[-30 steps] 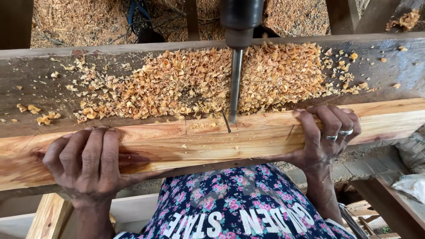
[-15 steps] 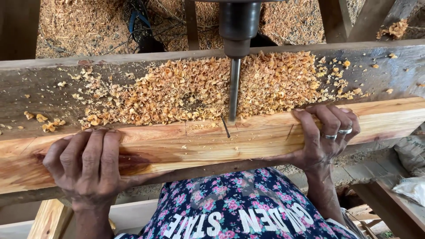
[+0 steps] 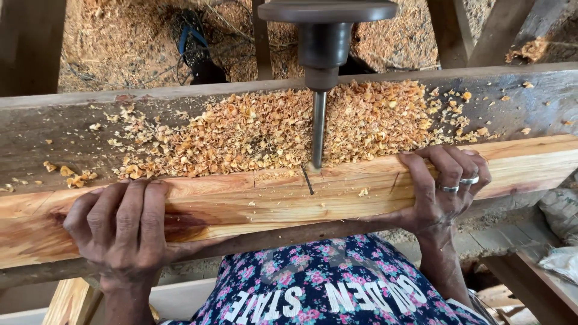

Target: Carving a mortise in a wooden plank using a drill press by moving the wood laterally under the bit.

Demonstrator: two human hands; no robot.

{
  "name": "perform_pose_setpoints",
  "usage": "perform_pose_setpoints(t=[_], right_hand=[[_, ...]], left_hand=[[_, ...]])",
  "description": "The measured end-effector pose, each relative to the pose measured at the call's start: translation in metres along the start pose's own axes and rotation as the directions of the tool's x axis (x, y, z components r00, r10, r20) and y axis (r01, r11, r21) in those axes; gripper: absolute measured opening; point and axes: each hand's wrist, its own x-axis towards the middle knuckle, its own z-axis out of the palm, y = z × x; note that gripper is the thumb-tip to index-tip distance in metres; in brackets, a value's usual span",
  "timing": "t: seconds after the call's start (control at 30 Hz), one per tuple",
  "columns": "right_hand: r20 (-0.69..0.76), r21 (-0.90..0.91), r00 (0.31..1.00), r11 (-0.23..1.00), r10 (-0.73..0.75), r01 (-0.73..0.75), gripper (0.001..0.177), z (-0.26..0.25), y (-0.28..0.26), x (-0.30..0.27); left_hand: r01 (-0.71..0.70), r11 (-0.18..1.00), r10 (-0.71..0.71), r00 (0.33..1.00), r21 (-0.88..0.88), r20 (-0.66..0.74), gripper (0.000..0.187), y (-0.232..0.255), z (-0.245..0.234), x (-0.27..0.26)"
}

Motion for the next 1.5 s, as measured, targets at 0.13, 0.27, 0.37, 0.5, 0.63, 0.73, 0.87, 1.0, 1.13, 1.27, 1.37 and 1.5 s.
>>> perform_pose_setpoints(t=[0.13,0.27,0.37,0.5,0.63,0.73,0.87,1.0,1.13,1.27,1.37,1.5], right_hand=[[-0.048,0.012,0.999,1.0,-0.01,0.01,0.088,0.0,-0.001,-0.001],[-0.004,0.015,0.999,0.999,0.032,-0.032,0.085,-0.004,-0.001,-0.011],[0.012,0.03,0.998,0.998,0.063,-0.064,0.086,-0.003,-0.001,-0.017],[0.006,-0.009,0.998,0.998,0.063,-0.063,0.102,0.001,-0.003,-0.03],[0.025,-0.028,0.995,0.995,0.096,-0.096,0.096,-0.001,-0.011,-0.053],[0.024,0.009,0.996,0.996,0.084,-0.084,0.096,-0.008,-0.015,-0.062],[0.006,0.026,0.996,0.996,0.091,-0.091,0.102,-0.004,-0.01,-0.074],[0.042,0.001,0.996,0.997,0.078,-0.078,0.097,-0.003,-0.007,-0.061],[0.035,0.004,0.996,0.997,0.078,-0.078,0.101,-0.002,-0.005,-0.054],[0.048,-0.003,0.996,0.997,0.081,-0.081,0.096,-0.002,-0.005,-0.05],[0.056,0.062,0.993,0.992,0.103,-0.107,0.103,-0.001,-0.006,-0.046],[0.071,0.039,0.993,0.995,0.09,-0.093,0.099,-0.004,-0.005,-0.046]], left_hand=[[-0.018,1.0,0.019,0.999,0.022,-0.045,0.038,0.001,0.0,0.004],[0.015,1.0,-0.015,0.999,-0.001,-0.038,0.092,0.004,-0.002,-0.006],[0.013,1.0,-0.012,1.0,0.026,-0.023,0.107,0.005,-0.002,-0.01],[0.015,0.999,-0.015,1.0,0.031,-0.016,0.105,0.007,0.0,-0.018],[0.012,1.0,-0.012,0.999,0.007,0.033,0.104,0.015,-0.005,-0.028],[0.026,1.0,-0.026,0.997,-0.004,0.071,0.095,0.026,-0.004,-0.042],[-0.006,1.0,0.007,0.997,-0.008,0.073,0.095,0.029,-0.005,-0.043],[-0.006,1.0,0.006,0.998,-0.006,0.066,0.087,0.025,-0.003,-0.036],[0.01,1.0,-0.01,0.998,-0.009,0.054,0.082,0.027,-0.006,-0.027],[0.019,1.0,-0.018,0.998,-0.017,0.062,0.088,0.022,-0.001,-0.033],[0.015,1.0,-0.014,0.998,-0.017,0.053,0.087,0.02,-0.002,-0.03],[0.026,1.0,-0.025,0.998,-0.016,0.058,0.088,0.02,-0.002,-0.029]])
